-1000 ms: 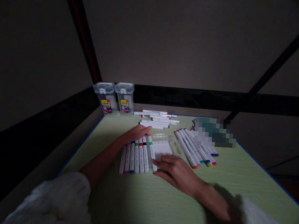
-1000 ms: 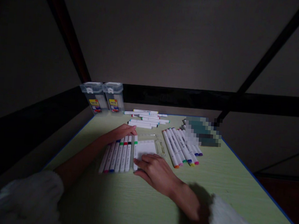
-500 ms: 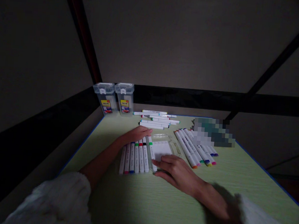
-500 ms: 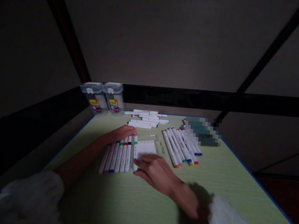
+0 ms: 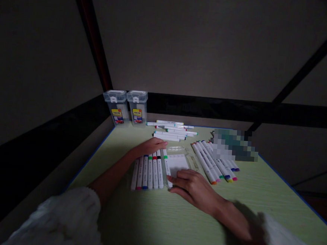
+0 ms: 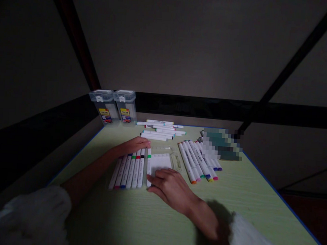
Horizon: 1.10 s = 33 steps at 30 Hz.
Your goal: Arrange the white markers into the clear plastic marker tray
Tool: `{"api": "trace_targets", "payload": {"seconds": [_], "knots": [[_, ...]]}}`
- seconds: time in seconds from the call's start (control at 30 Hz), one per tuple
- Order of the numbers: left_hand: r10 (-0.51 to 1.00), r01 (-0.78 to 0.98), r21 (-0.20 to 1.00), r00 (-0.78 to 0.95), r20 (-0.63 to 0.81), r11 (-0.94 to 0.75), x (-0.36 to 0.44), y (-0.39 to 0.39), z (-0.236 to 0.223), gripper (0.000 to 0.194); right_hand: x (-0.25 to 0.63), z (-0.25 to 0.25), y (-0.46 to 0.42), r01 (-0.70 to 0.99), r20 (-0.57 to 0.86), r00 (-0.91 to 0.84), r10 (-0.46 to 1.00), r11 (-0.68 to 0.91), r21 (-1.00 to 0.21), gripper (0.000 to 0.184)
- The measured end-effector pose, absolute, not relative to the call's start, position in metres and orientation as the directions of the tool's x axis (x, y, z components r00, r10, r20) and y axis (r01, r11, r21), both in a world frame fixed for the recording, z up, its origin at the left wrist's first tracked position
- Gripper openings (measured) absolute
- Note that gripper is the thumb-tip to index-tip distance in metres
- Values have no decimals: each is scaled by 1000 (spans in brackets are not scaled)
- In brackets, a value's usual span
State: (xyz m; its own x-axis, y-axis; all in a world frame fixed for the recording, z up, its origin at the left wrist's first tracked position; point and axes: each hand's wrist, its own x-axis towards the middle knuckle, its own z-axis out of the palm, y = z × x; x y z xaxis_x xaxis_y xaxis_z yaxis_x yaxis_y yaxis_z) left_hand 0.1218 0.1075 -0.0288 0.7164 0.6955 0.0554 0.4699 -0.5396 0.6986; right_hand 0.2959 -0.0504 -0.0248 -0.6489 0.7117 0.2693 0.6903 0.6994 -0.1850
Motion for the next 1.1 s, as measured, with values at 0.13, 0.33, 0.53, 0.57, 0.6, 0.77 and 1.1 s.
{"api": "trace_targets", "payload": {"seconds": [0.13,0.33,0.53,0.57,0.6,0.77,1.1], "knots": [[709,485,715,704,21,-503,121,105,-25,41,296,-25,-50,694,269,-649,712,699,-175,36],[728,498,741,686,-18,-451,121,102,-19,41,295,-25,-50,697,263,-649,714,696,-171,36],[718,488,730,696,5,-478,121,103,-18,41,295,-25,-51,696,264,-651,711,699,-166,36],[718,487,734,696,3,-474,121,104,-18,40,295,-25,-51,696,264,-652,711,699,-164,36],[719,484,738,695,1,-469,121,104,-18,40,295,-25,-51,696,265,-652,711,699,-163,36],[753,467,791,658,-12,-395,120,107,-14,38,295,-25,-51,693,283,-647,708,701,-169,35],[864,325,875,470,180,-359,109,118,23,37,295,-24,-50,696,282,-645,710,698,-168,35]]}}
